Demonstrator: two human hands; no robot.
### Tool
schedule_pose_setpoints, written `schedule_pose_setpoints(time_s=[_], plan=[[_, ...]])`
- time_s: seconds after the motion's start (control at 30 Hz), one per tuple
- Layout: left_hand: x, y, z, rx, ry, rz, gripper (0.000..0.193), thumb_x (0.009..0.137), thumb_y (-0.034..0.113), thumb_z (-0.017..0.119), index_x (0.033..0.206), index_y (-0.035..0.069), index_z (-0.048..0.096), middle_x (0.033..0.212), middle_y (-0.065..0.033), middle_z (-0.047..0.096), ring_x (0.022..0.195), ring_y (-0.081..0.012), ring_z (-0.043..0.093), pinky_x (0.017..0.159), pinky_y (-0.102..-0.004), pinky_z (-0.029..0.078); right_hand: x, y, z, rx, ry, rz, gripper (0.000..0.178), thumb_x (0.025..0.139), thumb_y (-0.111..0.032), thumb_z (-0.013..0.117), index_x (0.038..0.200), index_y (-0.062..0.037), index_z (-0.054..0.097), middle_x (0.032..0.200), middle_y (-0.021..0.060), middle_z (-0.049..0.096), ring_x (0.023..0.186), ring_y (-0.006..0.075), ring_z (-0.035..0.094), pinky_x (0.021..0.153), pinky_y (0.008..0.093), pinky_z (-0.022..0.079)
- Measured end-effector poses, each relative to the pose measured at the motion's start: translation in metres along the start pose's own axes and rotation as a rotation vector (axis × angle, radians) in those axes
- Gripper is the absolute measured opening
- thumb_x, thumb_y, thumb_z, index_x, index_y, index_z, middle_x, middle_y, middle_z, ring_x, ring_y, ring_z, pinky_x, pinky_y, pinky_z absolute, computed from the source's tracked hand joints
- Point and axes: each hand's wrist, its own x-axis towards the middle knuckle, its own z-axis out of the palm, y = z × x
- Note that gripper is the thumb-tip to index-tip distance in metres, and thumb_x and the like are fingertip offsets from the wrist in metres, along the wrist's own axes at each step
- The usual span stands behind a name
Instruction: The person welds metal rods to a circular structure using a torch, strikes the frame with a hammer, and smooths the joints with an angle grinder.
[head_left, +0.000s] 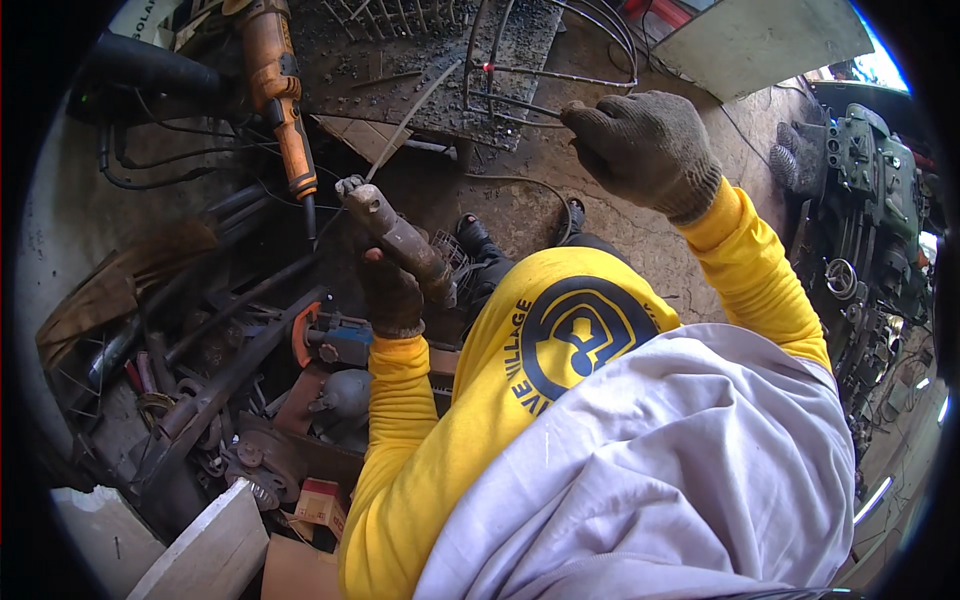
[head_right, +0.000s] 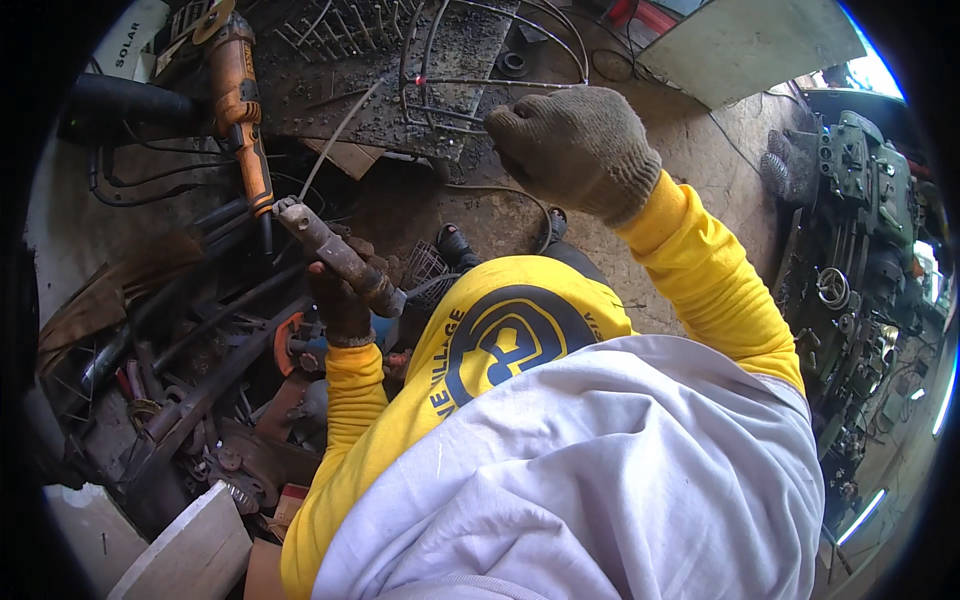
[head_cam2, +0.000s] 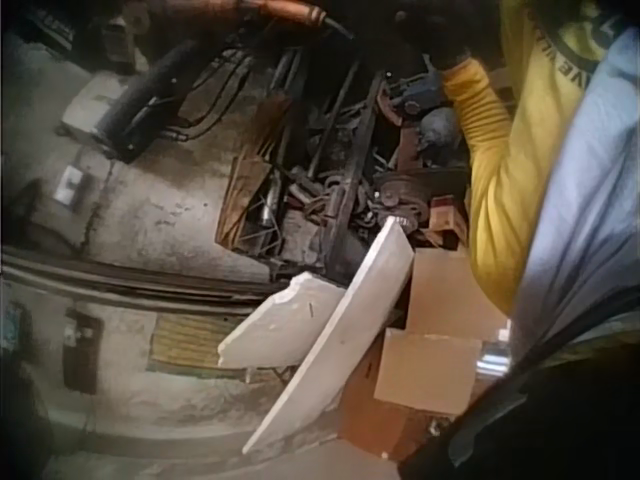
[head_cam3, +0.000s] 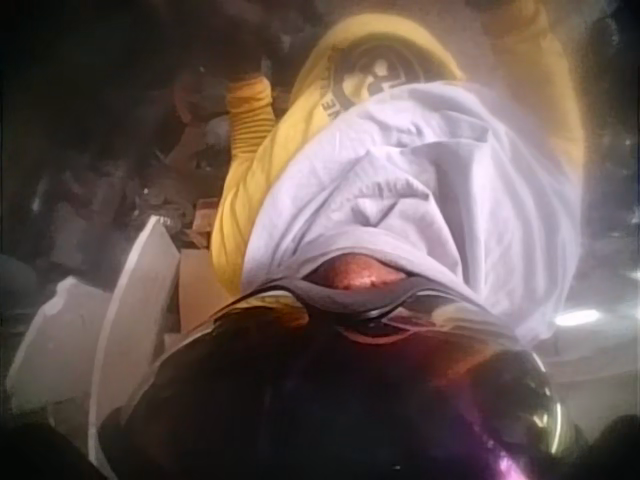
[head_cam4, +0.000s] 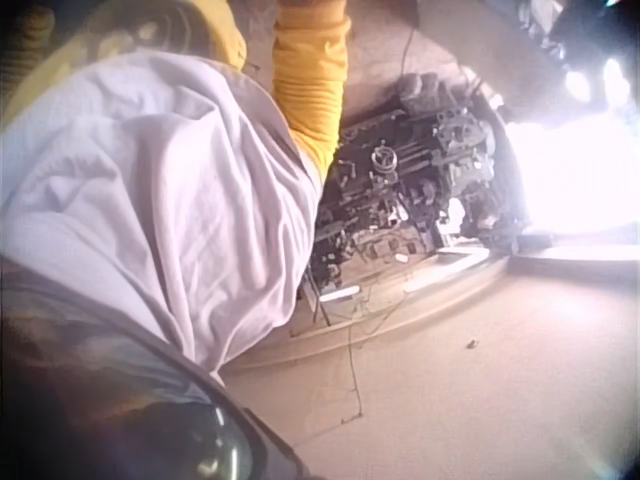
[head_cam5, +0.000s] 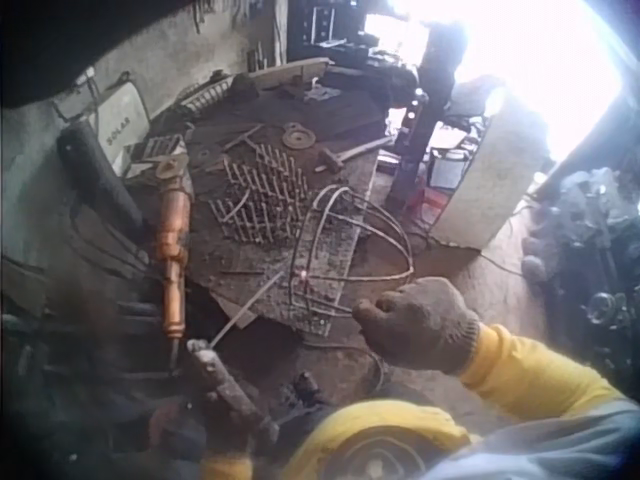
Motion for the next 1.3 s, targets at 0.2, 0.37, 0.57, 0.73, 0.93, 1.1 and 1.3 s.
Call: schedule_pose_setpoints(time_s=[0.2,0.37,0.57,0.73,0.93,1.1,1.3], plan=[[-0.002,-0.003,-0.010,-0.221,-0.187,-0.146,0.068,0.102,0.064,0.034,0.112,0.001,0.057,0.098,-0.0100,0.063,0.085,-0.0204,0.063,0.077,-0.0371,0.053,-0.007,-0.015,-0.011,0.014,-0.050,0.093,0.011,0.081,-0.017,0.067,0.090,-0.0127,0.064,0.071,0.0076,0.063,0.063,0.0307,0.065,0.052,0.0421,0.052],[0.000,0.004,-0.005,-0.062,-0.106,0.042,0.068,0.103,0.063,0.035,0.121,0.000,0.053,0.099,-0.0115,0.062,0.085,-0.0193,0.062,0.078,-0.0338,0.053,-0.025,-0.024,-0.005,0.115,-0.060,0.194,0.015,0.082,-0.016,0.066,0.096,-0.0131,0.063,0.072,0.0080,0.064,0.064,0.0315,0.066,0.053,0.0427,0.052],[0.002,-0.009,-0.013,-0.099,-0.175,0.073,0.062,0.105,0.055,0.039,0.127,-0.002,0.051,0.106,-0.0148,0.064,0.094,-0.0240,0.064,0.089,-0.0387,0.052,-0.013,-0.043,-0.040,0.224,-0.088,0.240,0.012,0.084,-0.015,0.066,0.095,-0.0113,0.066,0.078,0.0091,0.068,0.069,0.0321,0.068,0.058,0.0415,0.055],[0.005,-0.019,-0.004,0.189,-0.102,0.295,0.064,0.103,0.057,0.043,0.132,0.000,0.047,0.114,-0.0148,0.062,0.096,-0.0256,0.064,0.092,-0.0412,0.051,-0.060,0.005,-0.004,0.549,0.408,0.489,0.019,0.089,-0.010,0.069,0.108,-0.0072,0.073,0.098,0.0143,0.074,0.085,0.0266,0.073,0.076,0.0334,0.058],[0.003,-0.002,-0.006,-0.123,-0.040,0.045,0.068,0.099,0.066,0.043,0.131,0.007,0.047,0.106,-0.0122,0.060,0.085,-0.0212,0.062,0.072,-0.0338,0.056,-0.039,0.151,0.054,0.640,0.385,0.664,0.026,0.098,-0.012,0.063,0.122,-0.0026,0.067,0.100,0.0037,0.070,0.090,0.0079,0.061,0.082,0.0237,0.050],[-0.015,-0.007,-0.003,-0.172,0.128,0.063,0.059,0.101,0.058,0.045,0.131,0.007,0.047,0.104,-0.0142,0.061,0.079,-0.0238,0.063,0.067,-0.0347,0.057,0.055,0.243,0.102,0.352,0.066,0.189,0.031,0.097,-0.024,0.064,0.125,-0.0124,0.068,0.106,0.0069,0.072,0.097,0.0193,0.066,0.089,0.0312,0.051],[-0.045,0.035,0.017,0.080,0.084,-0.068,0.043,0.100,0.048,0.053,0.108,0.005,0.058,0.088,-0.0093,0.066,0.071,-0.0261,0.065,0.074,-0.0425,0.055,0.126,0.269,0.123,0.256,-0.140,0.174,0.035,0.096,-0.041,0.061,0.121,-0.0190,0.071,0.114,0.0118,0.071,0.107,0.0312,0.065,0.095,0.0404,0.049]])
